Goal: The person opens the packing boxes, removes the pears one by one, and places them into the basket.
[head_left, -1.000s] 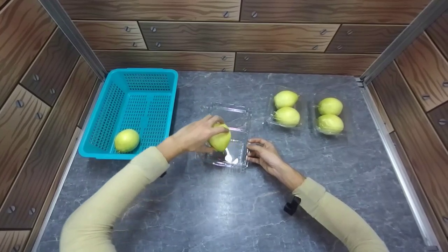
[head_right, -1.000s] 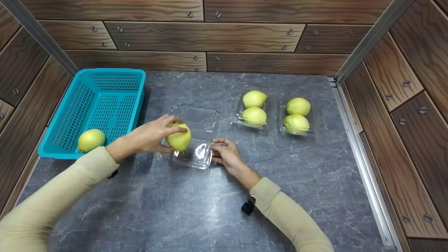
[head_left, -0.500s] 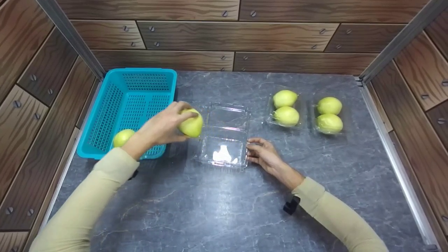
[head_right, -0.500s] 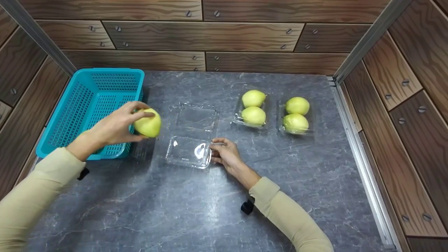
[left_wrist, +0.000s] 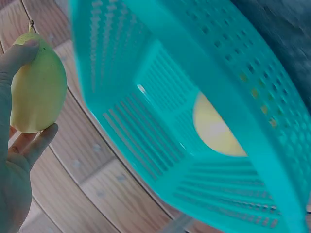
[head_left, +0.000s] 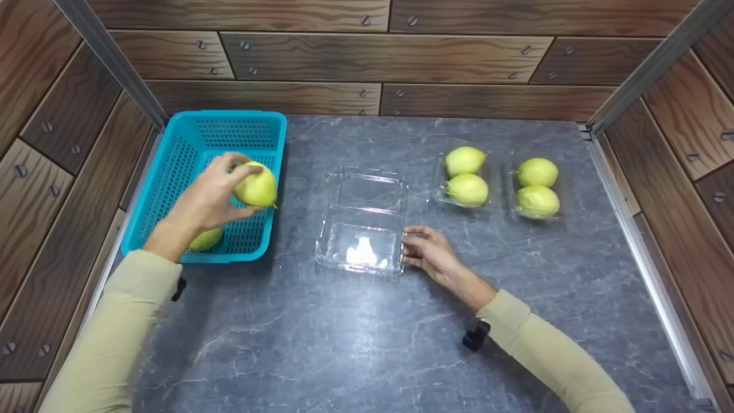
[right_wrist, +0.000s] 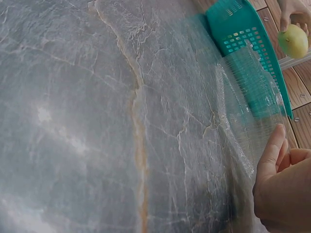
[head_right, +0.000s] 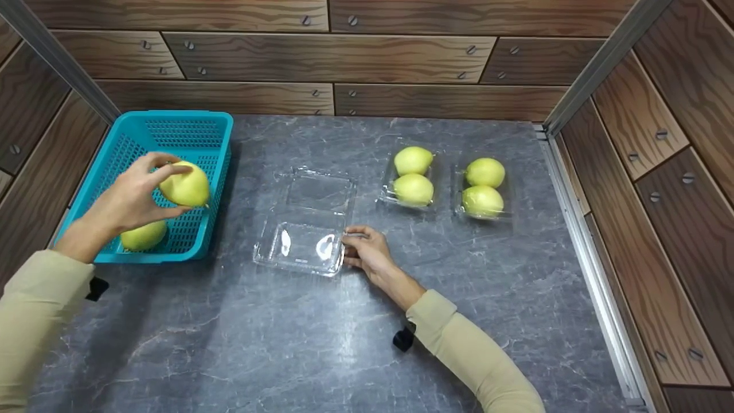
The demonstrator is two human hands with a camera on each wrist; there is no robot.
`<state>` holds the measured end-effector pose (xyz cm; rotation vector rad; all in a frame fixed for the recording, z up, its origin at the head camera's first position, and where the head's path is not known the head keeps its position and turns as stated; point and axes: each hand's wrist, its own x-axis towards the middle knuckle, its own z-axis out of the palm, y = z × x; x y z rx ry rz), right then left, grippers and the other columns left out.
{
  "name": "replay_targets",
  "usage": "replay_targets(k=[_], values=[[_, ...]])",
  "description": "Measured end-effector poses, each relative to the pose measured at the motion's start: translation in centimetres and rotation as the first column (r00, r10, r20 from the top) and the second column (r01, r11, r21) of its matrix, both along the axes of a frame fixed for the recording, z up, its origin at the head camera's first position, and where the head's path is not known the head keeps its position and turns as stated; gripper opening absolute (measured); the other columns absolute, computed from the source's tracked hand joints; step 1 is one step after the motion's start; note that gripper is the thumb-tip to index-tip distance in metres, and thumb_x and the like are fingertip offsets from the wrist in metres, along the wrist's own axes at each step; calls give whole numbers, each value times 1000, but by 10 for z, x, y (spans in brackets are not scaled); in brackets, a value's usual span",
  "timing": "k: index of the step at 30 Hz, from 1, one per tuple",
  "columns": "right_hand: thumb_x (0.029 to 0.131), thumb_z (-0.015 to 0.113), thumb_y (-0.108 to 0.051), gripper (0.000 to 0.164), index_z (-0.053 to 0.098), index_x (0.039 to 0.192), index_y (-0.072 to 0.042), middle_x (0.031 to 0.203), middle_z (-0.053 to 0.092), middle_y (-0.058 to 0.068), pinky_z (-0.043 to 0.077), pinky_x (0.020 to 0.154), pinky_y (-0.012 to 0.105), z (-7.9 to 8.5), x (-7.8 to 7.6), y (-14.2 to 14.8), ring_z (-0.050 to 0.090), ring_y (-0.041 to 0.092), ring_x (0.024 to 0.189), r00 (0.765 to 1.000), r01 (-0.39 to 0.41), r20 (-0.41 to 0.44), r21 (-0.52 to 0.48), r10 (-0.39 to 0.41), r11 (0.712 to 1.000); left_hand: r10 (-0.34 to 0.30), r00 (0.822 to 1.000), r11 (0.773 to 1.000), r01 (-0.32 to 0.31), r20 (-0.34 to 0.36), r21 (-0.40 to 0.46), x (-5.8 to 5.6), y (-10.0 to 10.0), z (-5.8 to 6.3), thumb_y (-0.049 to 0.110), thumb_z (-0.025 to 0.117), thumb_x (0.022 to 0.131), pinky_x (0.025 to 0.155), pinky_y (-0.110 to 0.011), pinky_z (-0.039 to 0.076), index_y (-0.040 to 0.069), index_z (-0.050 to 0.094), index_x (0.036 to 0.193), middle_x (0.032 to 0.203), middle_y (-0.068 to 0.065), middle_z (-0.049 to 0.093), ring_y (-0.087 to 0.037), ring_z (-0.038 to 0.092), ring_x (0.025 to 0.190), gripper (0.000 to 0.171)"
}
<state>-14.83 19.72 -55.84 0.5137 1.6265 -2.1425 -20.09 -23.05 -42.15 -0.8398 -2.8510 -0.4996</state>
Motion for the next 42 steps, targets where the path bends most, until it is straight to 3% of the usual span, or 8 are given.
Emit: replay_targets(k=[10, 18, 25, 31, 42], values=[[99, 63, 2, 20, 57, 117, -7, 85, 62, -2, 63, 66, 25, 0, 1, -2, 63, 11, 69, 1000, -2, -4, -4, 2, 1000, 189, 980, 981, -192, 56, 42, -12, -47, -13, 17, 90, 81, 101, -70, 52, 7, 58, 141, 146, -26, 48, -49, 49, 130, 69], [99, 62, 2, 20, 56, 116, -7, 84, 61, -2, 63, 66, 25, 2, 2, -3, 64, 11, 68, 1000, -4, -14, -3, 4, 1000, 265, 960, 961, -271, 91, 56, -20, -76, -32, 16, 89, 83, 100, -75, 48, 3, 56, 141, 144, -33, 45, -55, 48, 128, 68], [100, 61, 2, 18, 57, 114, -8, 84, 60, -2, 63, 65, 25, 1, 1, -2, 63, 11, 66, 1000, -1, -11, 2, 1, 1000, 352, 913, 933, -360, 207, 0, -26, -94, -46, 19, 87, 85, 101, -79, 45, 1, 53, 142, 146, -37, 41, -60, 47, 127, 69], [100, 61, 2, 19, 57, 114, -9, 82, 62, -3, 63, 65, 25, 0, 1, -1, 63, 10, 66, 1000, -1, -10, -2, 1, 1000, 397, 871, 916, -397, 290, -63, -31, -103, -57, 21, 84, 87, 102, -80, 43, 0, 48, 145, 146, -40, 38, -62, 44, 127, 71], [99, 63, 1, 21, 57, 117, -7, 84, 63, -2, 64, 67, 26, 0, 1, 0, 64, 11, 69, 1000, -2, -6, -3, 2, 1000, 425, 841, 904, -412, 335, -112, -39, -102, -68, 28, 81, 89, 98, -79, 46, -1, 45, 148, 141, -39, 40, -59, 46, 123, 74]])
